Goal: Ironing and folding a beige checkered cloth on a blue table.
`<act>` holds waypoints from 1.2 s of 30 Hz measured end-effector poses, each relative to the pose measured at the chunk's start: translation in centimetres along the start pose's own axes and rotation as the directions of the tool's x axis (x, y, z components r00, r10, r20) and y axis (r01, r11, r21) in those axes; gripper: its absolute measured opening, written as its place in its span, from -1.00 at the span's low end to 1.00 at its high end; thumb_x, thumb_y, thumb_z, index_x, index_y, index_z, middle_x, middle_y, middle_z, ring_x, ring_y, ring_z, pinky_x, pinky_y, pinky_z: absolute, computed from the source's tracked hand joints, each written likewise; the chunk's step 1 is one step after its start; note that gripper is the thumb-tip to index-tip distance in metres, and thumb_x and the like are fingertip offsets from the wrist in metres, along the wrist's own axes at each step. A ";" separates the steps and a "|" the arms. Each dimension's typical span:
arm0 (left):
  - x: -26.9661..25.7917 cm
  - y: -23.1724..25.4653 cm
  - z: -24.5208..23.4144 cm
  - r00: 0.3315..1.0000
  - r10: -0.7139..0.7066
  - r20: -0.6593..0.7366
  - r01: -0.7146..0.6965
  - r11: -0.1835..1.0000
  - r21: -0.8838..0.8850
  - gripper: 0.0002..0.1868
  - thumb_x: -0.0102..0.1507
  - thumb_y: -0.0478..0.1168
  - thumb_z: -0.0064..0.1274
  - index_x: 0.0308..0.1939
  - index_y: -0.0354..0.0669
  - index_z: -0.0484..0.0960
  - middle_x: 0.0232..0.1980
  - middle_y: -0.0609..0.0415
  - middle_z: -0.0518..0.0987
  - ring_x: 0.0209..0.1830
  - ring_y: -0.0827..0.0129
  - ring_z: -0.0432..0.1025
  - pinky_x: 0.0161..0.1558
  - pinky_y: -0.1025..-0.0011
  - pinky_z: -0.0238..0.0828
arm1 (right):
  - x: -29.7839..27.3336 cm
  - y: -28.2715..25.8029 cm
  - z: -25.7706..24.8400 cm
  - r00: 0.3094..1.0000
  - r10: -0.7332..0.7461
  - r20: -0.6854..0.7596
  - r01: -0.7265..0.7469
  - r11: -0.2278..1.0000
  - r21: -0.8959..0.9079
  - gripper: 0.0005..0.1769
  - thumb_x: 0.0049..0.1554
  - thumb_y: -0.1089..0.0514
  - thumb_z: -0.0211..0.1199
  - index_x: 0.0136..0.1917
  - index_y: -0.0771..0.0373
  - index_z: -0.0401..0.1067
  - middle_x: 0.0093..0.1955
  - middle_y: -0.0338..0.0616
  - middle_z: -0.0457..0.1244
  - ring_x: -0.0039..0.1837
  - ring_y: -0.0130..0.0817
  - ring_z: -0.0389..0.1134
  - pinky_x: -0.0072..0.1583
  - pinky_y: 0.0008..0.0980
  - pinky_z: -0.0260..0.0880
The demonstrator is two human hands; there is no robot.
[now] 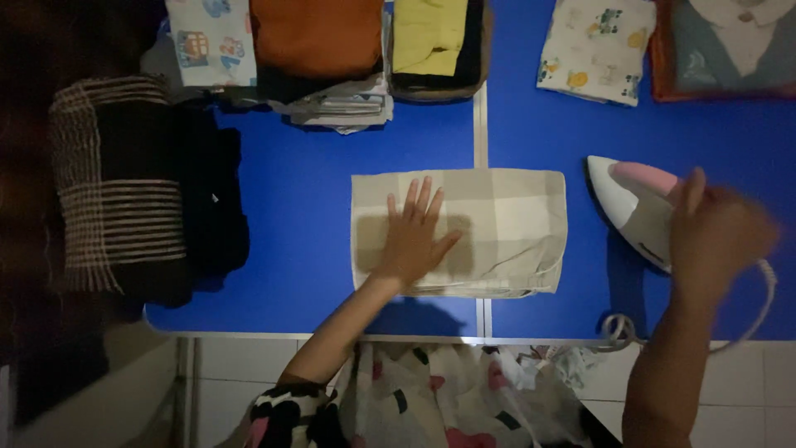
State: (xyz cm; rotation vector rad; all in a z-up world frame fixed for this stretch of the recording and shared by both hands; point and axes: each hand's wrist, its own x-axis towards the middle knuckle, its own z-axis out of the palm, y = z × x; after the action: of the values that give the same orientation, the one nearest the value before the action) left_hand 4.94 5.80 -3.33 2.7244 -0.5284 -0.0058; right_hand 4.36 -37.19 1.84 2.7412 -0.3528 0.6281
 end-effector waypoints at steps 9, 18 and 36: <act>1.3 0.4 -1.4 0.996 -0.001 0.090 0.015 0.987 -0.158 -0.17 0.29 0.19 0.00 0.46 -0.31 0.22 0.59 -0.26 0.03 0.62 -0.09 -0.18 0.41 -0.38 -0.39 | 2.8 -0.5 1.1 0.979 0.117 0.167 -0.149 0.969 0.198 -0.40 0.45 -0.10 0.01 -0.23 0.26 0.64 -0.43 -0.02 0.33 -0.45 -0.22 0.26 -0.19 -0.21 0.27; 0.6 -11.5 -0.4 0.813 -0.412 -0.411 0.425 0.903 -0.065 -0.67 0.42 -0.13 -0.05 0.12 -0.27 0.64 0.10 -0.24 0.62 0.13 -0.13 0.44 0.16 -0.08 0.25 | 3.4 2.2 -0.7 0.998 -0.026 -0.060 0.049 0.905 0.422 -0.53 0.43 -0.01 0.12 -0.27 0.19 0.53 -0.40 -0.15 0.29 -0.41 -0.33 0.22 -0.27 -0.29 0.23; 4.0 -11.9 4.7 0.708 -0.374 -0.599 0.546 0.828 0.129 -0.64 0.35 0.10 0.10 -0.34 -0.07 0.57 -0.28 0.03 0.59 -0.17 0.16 0.47 -0.08 0.14 0.31 | 4.2 -18.3 -6.4 0.893 -0.356 -0.276 0.448 0.769 0.457 -0.48 0.38 0.01 0.21 -0.41 0.13 0.50 -0.44 -0.17 0.29 -0.46 -0.36 0.22 -0.32 -0.31 0.20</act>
State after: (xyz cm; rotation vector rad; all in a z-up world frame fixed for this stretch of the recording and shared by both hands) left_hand 12.61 12.96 -11.67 2.8671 0.3743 0.7710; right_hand 11.13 -18.82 4.92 3.0623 0.5230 0.9339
